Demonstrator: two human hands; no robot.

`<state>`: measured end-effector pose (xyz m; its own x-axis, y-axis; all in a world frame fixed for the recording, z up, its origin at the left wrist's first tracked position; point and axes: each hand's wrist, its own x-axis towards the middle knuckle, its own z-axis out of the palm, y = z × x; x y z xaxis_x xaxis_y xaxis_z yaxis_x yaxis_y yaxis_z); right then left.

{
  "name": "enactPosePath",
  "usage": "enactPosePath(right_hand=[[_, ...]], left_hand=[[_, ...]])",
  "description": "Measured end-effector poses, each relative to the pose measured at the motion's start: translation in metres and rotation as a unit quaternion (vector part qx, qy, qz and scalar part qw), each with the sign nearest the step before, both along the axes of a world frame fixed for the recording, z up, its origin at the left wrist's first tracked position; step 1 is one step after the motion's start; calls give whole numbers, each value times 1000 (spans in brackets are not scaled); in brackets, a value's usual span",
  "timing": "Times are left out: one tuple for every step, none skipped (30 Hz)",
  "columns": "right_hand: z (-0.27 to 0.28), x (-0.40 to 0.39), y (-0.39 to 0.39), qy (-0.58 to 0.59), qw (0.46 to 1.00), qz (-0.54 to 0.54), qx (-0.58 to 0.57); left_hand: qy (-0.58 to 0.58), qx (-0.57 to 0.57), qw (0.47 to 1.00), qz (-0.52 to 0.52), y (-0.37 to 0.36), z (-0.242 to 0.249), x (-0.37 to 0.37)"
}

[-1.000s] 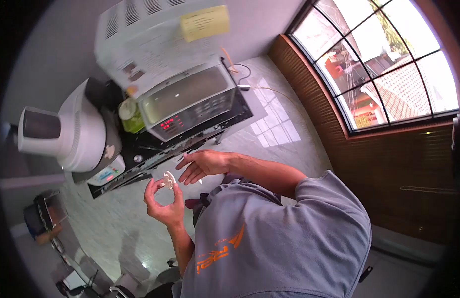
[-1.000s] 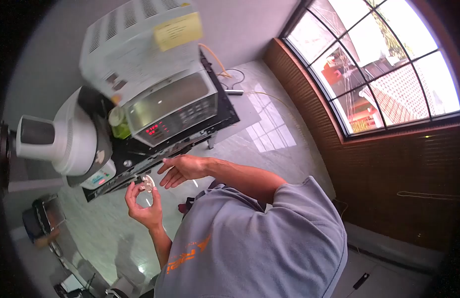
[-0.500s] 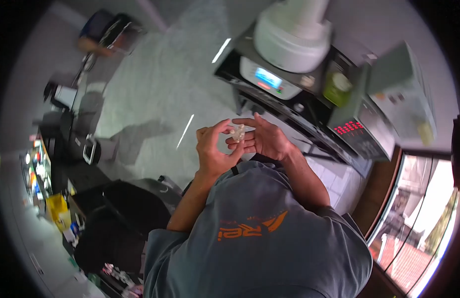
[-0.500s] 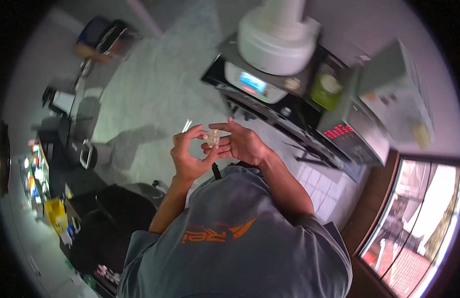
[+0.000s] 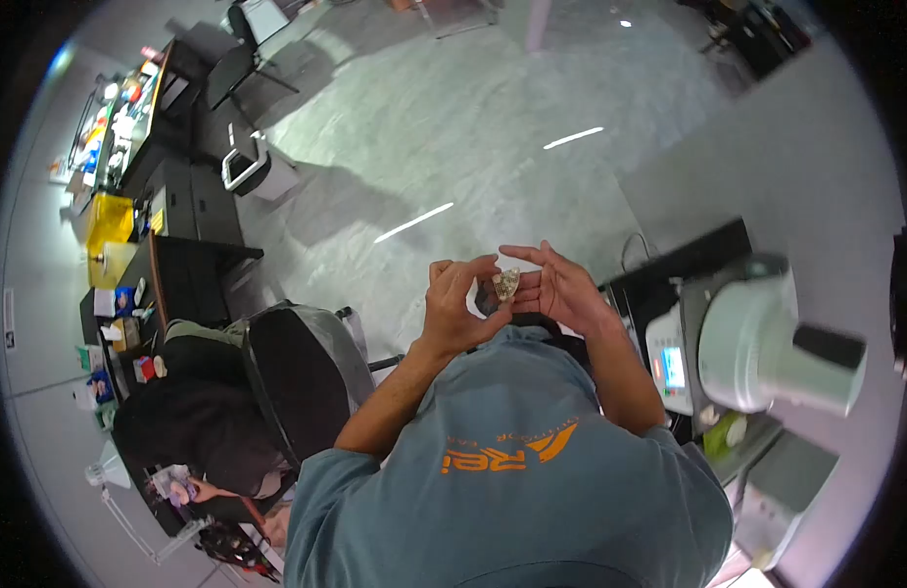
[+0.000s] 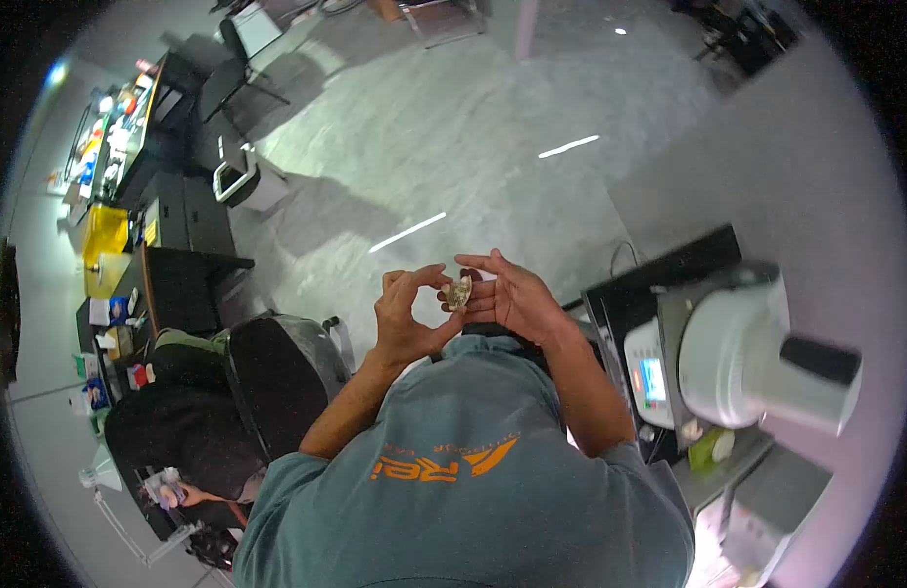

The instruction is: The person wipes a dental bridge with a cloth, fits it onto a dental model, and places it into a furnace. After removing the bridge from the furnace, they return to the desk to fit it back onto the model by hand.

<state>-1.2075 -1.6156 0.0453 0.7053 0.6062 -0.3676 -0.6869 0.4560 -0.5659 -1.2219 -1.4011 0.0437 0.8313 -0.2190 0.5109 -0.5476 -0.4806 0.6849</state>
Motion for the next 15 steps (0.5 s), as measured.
enactPosePath(right_hand=[[0, 26, 8, 8, 1000, 21, 7], [0, 58, 15, 9, 999, 42, 13], [4, 95, 23, 3, 998, 63, 17], [11, 125, 35, 5, 997, 73, 25], [16, 157, 46, -7, 995, 96, 19], [20, 185, 56, -15, 993, 119, 13], [24, 212, 68, -23, 990, 143, 7], [32, 238, 82, -25, 989, 148, 4], [30, 265, 95, -29, 987, 159, 4], [25, 291, 109, -33, 985, 169, 5], [21, 317, 123, -36, 984, 177, 6], [21, 342, 139, -38, 983, 181, 6], [22, 365, 154, -40, 982, 183, 5], [22, 389, 171, -41, 982, 182, 3], [19, 413, 188, -46, 981, 189, 4]], left_hand=[[0, 1, 1000, 15, 8, 4, 22], [6, 4, 999, 31, 17, 8, 43], [5, 6, 999, 47, 26, 12, 65], [3, 6, 998, 63, 34, 15, 91], [2, 2, 997, 79, 43, 20, 116], [4, -1, 996, 95, 52, 25, 136], [7, -5, 994, 111, 62, 27, 156], [7, -6, 991, 131, 72, 28, 177], [0, -10, 989, 145, 83, 28, 198], [-7, -14, 987, 159, 95, 28, 220], [-12, -17, 985, 169, 106, 26, 241], [-8, -24, 983, 182, 120, 22, 263], [-2, -32, 981, 193, 132, 17, 283], [4, -41, 979, 201, 147, 12, 305], [-1, -38, 977, 210, 163, 10, 327]])
